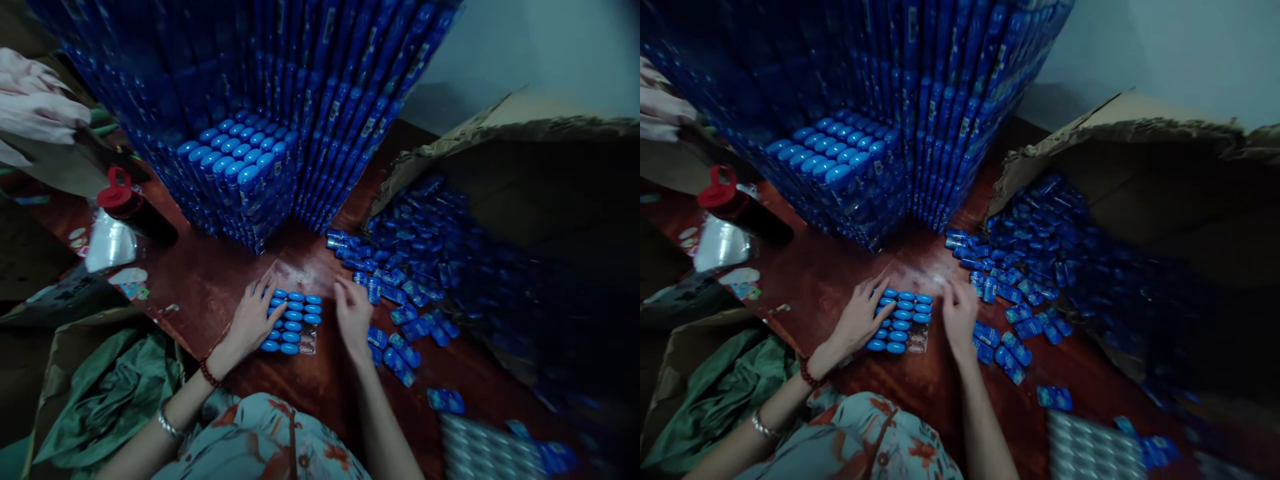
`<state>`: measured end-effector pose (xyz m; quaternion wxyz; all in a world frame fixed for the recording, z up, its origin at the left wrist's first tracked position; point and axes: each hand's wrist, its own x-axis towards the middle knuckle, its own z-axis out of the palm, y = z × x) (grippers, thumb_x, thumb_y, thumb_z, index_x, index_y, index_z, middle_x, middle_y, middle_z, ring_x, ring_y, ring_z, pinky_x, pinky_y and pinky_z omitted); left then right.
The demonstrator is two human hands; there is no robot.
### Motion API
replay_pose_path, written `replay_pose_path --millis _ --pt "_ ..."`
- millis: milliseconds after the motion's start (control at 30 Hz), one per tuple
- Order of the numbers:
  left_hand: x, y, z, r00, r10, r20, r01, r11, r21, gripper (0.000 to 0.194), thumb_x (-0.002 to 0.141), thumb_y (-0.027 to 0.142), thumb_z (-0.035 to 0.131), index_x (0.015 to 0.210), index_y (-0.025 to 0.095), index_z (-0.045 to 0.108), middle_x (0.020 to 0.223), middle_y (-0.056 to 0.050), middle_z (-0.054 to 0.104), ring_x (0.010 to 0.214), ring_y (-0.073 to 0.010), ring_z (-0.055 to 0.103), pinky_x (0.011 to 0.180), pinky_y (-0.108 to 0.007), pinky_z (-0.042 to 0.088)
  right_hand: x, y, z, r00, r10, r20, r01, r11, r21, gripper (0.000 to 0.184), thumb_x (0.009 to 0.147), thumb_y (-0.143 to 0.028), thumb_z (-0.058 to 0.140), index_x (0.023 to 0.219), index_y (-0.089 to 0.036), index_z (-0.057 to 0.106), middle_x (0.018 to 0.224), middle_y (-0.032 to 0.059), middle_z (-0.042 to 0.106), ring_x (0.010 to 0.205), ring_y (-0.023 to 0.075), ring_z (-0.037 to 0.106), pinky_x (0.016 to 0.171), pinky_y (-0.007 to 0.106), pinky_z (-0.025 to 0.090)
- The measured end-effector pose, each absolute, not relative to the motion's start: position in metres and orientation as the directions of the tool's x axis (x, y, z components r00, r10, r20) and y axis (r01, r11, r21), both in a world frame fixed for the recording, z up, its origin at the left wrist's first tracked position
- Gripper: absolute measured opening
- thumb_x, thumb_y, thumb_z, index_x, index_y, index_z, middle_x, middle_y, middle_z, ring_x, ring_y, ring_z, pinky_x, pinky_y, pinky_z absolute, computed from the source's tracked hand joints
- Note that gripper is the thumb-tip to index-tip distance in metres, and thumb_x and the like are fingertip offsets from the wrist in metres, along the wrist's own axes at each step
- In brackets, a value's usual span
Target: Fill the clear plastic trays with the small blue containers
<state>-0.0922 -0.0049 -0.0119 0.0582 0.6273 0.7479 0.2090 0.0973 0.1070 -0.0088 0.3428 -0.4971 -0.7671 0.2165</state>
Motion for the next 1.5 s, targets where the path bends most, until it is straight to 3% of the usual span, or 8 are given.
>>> replay_pose_path --millis 100,233,400,567,900,1100,1267,1500 --pt "-0.078 -0.004 -0.012 -0.208 0.963 0.173 0.914 0.128 0.385 0.048 0.092 0.043 0.038 0.128 0.012 0.044 0.126 -0.016 0.049 0.117 -0.0289 0.043 0.095 -0.046 0.041 0.142 0.146 -0.019 -0.121 0.961 0.25 0.818 0.239 -0.524 0.039 0.087 -0.039 0.043 0.105 -0.011 0.064 0.099 0.0155 0.062 0.095 0.0267 0.054 0.086 0.044 0.041" --pt "-0.064 0.0 -0.009 -0.22 0.965 0.142 0.924 0.16 0.346 0.051 0.091 0.044 0.039 0.129 0.011 0.043 0.128 -0.018 0.048 0.118 -0.032 0.043 0.096 -0.053 0.038 0.164 0.18 -0.029 -0.271 0.962 0.033 0.892 0.264 -0.367 0.043 0.084 -0.04 0.049 0.115 -0.012 0.059 0.106 0.0155 0.056 0.096 0.0269 0.053 0.086 0.044 0.041" --pt "-0.071 0.049 0.015 -0.111 0.981 0.16 0.937 0.049 0.347 0.042 0.093 0.039 0.037 0.128 0.017 0.044 0.126 -0.015 0.049 0.115 -0.0272 0.047 0.094 -0.048 0.04 0.149 0.171 -0.031 -0.448 0.892 -0.059 0.831 0.391 -0.395 0.039 0.085 -0.041 0.049 0.115 -0.018 0.057 0.107 0.0096 0.052 0.095 0.0217 0.056 0.084 0.035 0.043" --pt "-0.053 0.151 0.033 0.488 0.869 -0.08 0.837 -0.44 0.326 0.033 0.093 0.033 0.039 0.119 0.016 0.052 0.111 -0.01 0.058 0.096 -0.0189 0.058 0.08 -0.028 0.047 0.147 0.143 -0.032 -0.514 0.858 -0.022 0.779 0.455 -0.432 0.044 0.084 -0.046 0.049 0.123 -0.024 0.05 0.117 0.0084 0.049 0.106 0.0231 0.053 0.084 0.036 0.045" --pt "0.018 0.201 0.013 0.552 0.817 -0.164 0.814 -0.485 0.32 0.03 0.08 0.004 0.053 0.108 0.01 0.06 0.113 -0.017 0.058 0.091 -0.0246 0.062 0.072 -0.032 0.049 0.172 0.151 -0.034 -0.506 0.853 -0.13 0.796 0.404 -0.451 0.04 0.077 -0.038 0.058 0.112 -0.021 0.055 0.104 0.0067 0.053 0.09 0.0198 0.059 0.071 0.03 0.046" --pt "-0.068 0.167 0.041 0.441 0.896 0.039 0.785 -0.407 0.466 0.029 0.084 0.011 0.053 0.112 0.013 0.058 0.115 -0.013 0.057 0.097 -0.0197 0.059 0.079 -0.027 0.046 0.159 0.159 -0.034 -0.47 0.86 -0.197 0.782 0.302 -0.546 0.031 0.067 -0.043 0.064 0.084 -0.018 0.055 0.07 -0.0006 0.055 0.065 0.016 0.053 0.058 0.026 0.039" --pt "-0.136 0.052 0.066 -0.059 0.926 0.373 0.634 -0.254 0.73 0.018 0.083 0.028 0.06 0.096 0.015 0.065 0.091 -0.006 0.066 0.085 -0.0159 0.058 0.079 -0.029 0.045 0.166 0.147 -0.025 -0.35 0.901 -0.255 0.579 -0.006 -0.815 0.044 0.064 -0.049 0.065 0.093 -0.017 0.056 0.063 -0.0036 0.052 0.054 0.013 0.048 0.049 0.025 0.037" --pt "-0.114 -0.072 0.029 -0.357 0.903 0.241 0.586 0.016 0.81 0.02 0.085 0.031 0.057 0.098 0.017 0.064 0.086 -0.006 0.066 0.08 -0.0156 0.06 0.072 -0.028 0.05 0.178 0.089 -0.006 -0.387 0.857 -0.342 0.306 -0.23 -0.924 0.045 0.064 -0.05 0.071 0.095 -0.02 0.056 0.068 -0.0005 0.061 0.053 0.0139 0.056 0.047 0.028 0.048"
